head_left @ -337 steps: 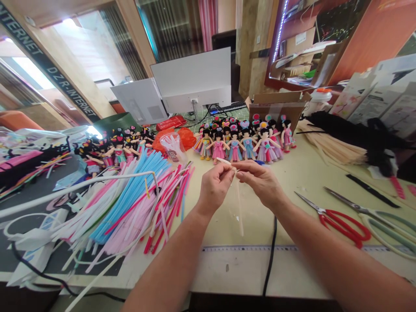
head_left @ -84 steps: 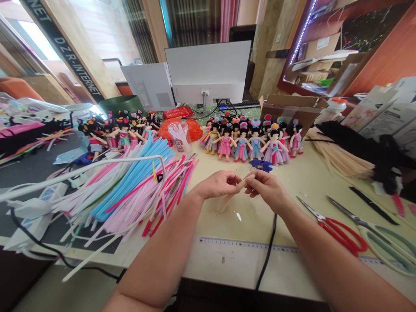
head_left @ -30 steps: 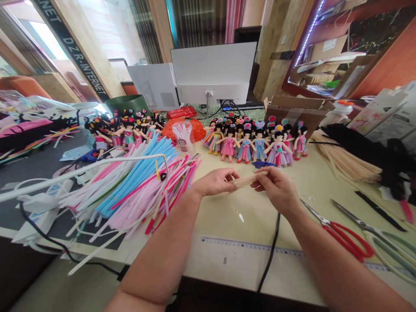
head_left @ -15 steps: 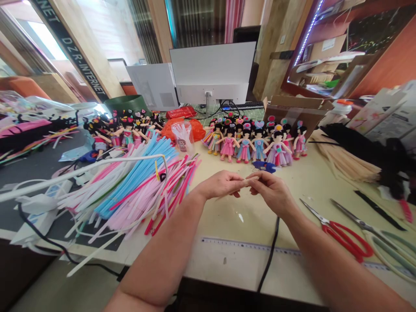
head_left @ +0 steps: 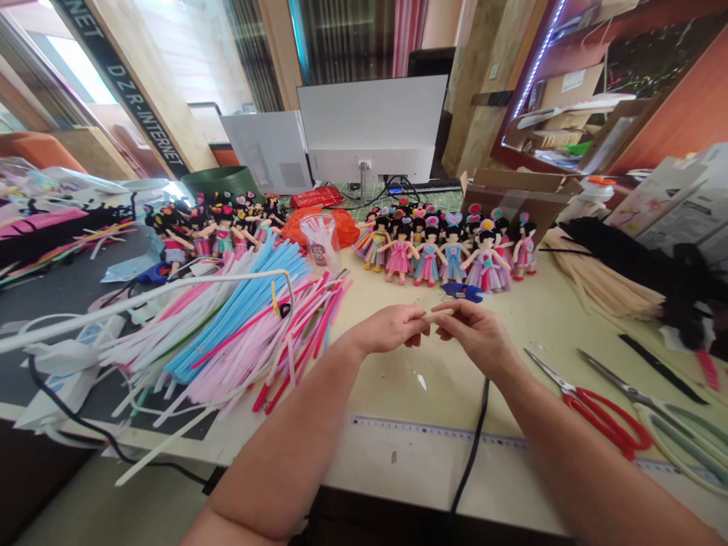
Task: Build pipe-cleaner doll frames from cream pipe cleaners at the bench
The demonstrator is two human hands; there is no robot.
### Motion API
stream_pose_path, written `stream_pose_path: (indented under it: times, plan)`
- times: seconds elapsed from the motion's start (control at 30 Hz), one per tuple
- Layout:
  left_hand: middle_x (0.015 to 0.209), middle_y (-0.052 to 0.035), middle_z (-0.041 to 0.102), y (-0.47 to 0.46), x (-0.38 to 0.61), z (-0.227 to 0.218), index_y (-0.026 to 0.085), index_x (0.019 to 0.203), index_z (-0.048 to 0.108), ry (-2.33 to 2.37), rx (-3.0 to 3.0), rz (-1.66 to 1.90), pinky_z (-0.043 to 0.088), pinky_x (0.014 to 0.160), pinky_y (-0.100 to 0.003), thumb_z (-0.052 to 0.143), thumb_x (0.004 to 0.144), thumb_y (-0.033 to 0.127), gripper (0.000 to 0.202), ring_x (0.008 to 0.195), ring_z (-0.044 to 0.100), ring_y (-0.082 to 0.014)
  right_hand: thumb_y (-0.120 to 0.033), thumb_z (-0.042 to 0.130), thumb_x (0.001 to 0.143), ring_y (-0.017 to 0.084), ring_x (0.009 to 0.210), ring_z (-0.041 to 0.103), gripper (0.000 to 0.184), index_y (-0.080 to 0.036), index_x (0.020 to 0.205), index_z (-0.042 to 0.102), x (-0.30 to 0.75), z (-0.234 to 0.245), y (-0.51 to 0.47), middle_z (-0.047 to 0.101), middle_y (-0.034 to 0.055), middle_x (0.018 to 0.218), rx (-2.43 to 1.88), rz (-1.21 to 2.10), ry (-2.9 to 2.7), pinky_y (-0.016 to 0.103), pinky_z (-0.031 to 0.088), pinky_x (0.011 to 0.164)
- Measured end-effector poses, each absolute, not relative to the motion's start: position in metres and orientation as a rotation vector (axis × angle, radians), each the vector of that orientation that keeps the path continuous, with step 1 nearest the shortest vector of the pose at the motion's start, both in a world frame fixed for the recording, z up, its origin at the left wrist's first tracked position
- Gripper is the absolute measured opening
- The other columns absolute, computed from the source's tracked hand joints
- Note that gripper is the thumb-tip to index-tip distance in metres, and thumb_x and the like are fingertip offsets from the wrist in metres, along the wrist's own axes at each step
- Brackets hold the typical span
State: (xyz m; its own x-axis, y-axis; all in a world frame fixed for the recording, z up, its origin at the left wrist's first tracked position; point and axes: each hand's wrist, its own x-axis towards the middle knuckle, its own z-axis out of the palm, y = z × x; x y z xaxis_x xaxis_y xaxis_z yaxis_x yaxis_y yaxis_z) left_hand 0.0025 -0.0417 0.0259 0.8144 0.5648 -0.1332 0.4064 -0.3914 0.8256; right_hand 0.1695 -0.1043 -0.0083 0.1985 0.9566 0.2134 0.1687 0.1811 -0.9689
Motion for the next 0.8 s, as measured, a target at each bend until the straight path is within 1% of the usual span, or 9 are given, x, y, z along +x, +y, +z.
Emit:
stream_pose_path:
  times: [0.1, 0.2, 0.23, 0.33, 0.4, 0.47, 0.6, 0.67, 0.8]
  plan:
    - [0.072, -0.0013, 0.056, -0.0419, 0.0023, 0.0265, 0.016, 0.092, 0.059, 0.719, 2.066, 0.193, 0.040, 0.062, -0.025, 0.035, 0.092, 0.049, 0.041, 0.066, 0.051, -0.0130, -0.048, 0.077, 0.063, 0.014, 0.057, 0.059, 0.038, -0.020, 0.088, 0.069, 0.1694, -0.0096, -0.1035, 0.066, 0.0000, 0.063, -1.225, 0.872, -1.257, 0.029, 0.052, 0.055]
    - [0.078, -0.0014, 0.056, -0.0419, 0.0021, 0.0291, 0.017, 0.098, 0.060, 0.653, 2.072, 0.214, 0.039, 0.062, -0.025, 0.037, 0.091, 0.050, 0.042, 0.067, 0.049, -0.0126, -0.049, 0.075, 0.066, 0.014, 0.057, 0.059, 0.033, -0.019, 0.081, 0.070, 0.1698, -0.0104, -0.1025, 0.066, 0.0011, 0.063, -1.220, 0.898, -1.254, 0.029, 0.052, 0.055]
    - [0.078, -0.0011, 0.055, -0.0416, 0.0019, 0.0298, 0.017, 0.097, 0.060, 0.643, 2.061, 0.229, 0.039, 0.062, -0.025, 0.037, 0.091, 0.050, 0.041, 0.067, 0.048, -0.0124, -0.049, 0.074, 0.066, 0.014, 0.056, 0.059, 0.033, -0.019, 0.079, 0.070, 0.1702, -0.0104, -0.1022, 0.066, 0.0012, 0.062, -1.228, 0.895, -1.242, 0.029, 0.051, 0.055]
    - [0.071, 0.0001, 0.050, -0.0392, 0.0015, 0.0296, 0.016, 0.084, 0.059, 0.675, 2.014, 0.280, 0.040, 0.064, -0.025, 0.035, 0.092, 0.044, 0.037, 0.066, 0.046, -0.0122, -0.050, 0.075, 0.064, 0.014, 0.054, 0.058, 0.035, -0.018, 0.077, 0.070, 0.1719, -0.0100, -0.1015, 0.064, 0.0007, 0.058, -1.262, 0.859, -1.206, 0.029, 0.051, 0.054]
    - [0.068, 0.0005, 0.048, -0.0368, 0.0014, 0.0273, 0.016, 0.080, 0.057, 0.690, 1.978, 0.298, 0.040, 0.064, -0.025, 0.036, 0.090, 0.040, 0.033, 0.066, 0.046, -0.0123, -0.051, 0.075, 0.064, 0.013, 0.053, 0.058, 0.036, -0.018, 0.078, 0.070, 0.1730, -0.0099, -0.1010, 0.065, 0.0009, 0.058, -1.267, 0.843, -1.196, 0.029, 0.051, 0.054]
    - [0.069, 0.0004, 0.049, -0.0348, 0.0015, 0.0247, 0.016, 0.082, 0.059, 0.688, 1.947, 0.293, 0.040, 0.064, -0.025, 0.041, 0.088, 0.042, 0.032, 0.067, 0.046, -0.0123, -0.050, 0.075, 0.065, 0.013, 0.053, 0.057, 0.036, -0.018, 0.079, 0.071, 0.1740, -0.0100, -0.1007, 0.066, 0.0017, 0.059, -1.263, 0.841, -1.186, 0.029, 0.051, 0.053]
    - [0.069, 0.0007, 0.050, -0.0353, 0.0011, 0.0252, 0.015, 0.091, 0.064, 0.725, 1.931, 0.288, 0.039, 0.063, -0.025, 0.048, 0.085, 0.050, 0.039, 0.066, 0.046, -0.0120, -0.045, 0.075, 0.064, 0.013, 0.054, 0.057, 0.031, -0.018, 0.080, 0.073, 0.1752, -0.0095, -0.1012, 0.067, 0.0022, 0.061, -1.275, 0.874, -1.189, 0.029, 0.051, 0.054]
    - [0.068, 0.0007, 0.051, -0.0372, 0.0005, 0.0281, 0.015, 0.090, 0.066, 0.764, 1.933, 0.287, 0.038, 0.061, -0.025, 0.049, 0.084, 0.050, 0.040, 0.064, 0.045, -0.0114, -0.043, 0.075, 0.064, 0.013, 0.056, 0.057, 0.030, -0.019, 0.082, 0.074, 0.1755, -0.0084, -0.1019, 0.068, 0.0022, 0.064, -1.274, 0.908, -1.218, 0.029, 0.051, 0.055]
    - [0.067, 0.0008, 0.051, -0.0397, -0.0004, 0.0319, 0.015, 0.084, 0.067, 0.777, 1.944, 0.270, 0.036, 0.060, -0.025, 0.050, 0.084, 0.048, 0.037, 0.063, 0.044, -0.0111, -0.038, 0.075, 0.064, 0.012, 0.057, 0.056, 0.025, -0.022, 0.083, 0.077, 0.1764, -0.0057, -0.1028, 0.071, 0.0031, 0.076, -1.288, 0.957, -1.288, 0.030, 0.051, 0.056]
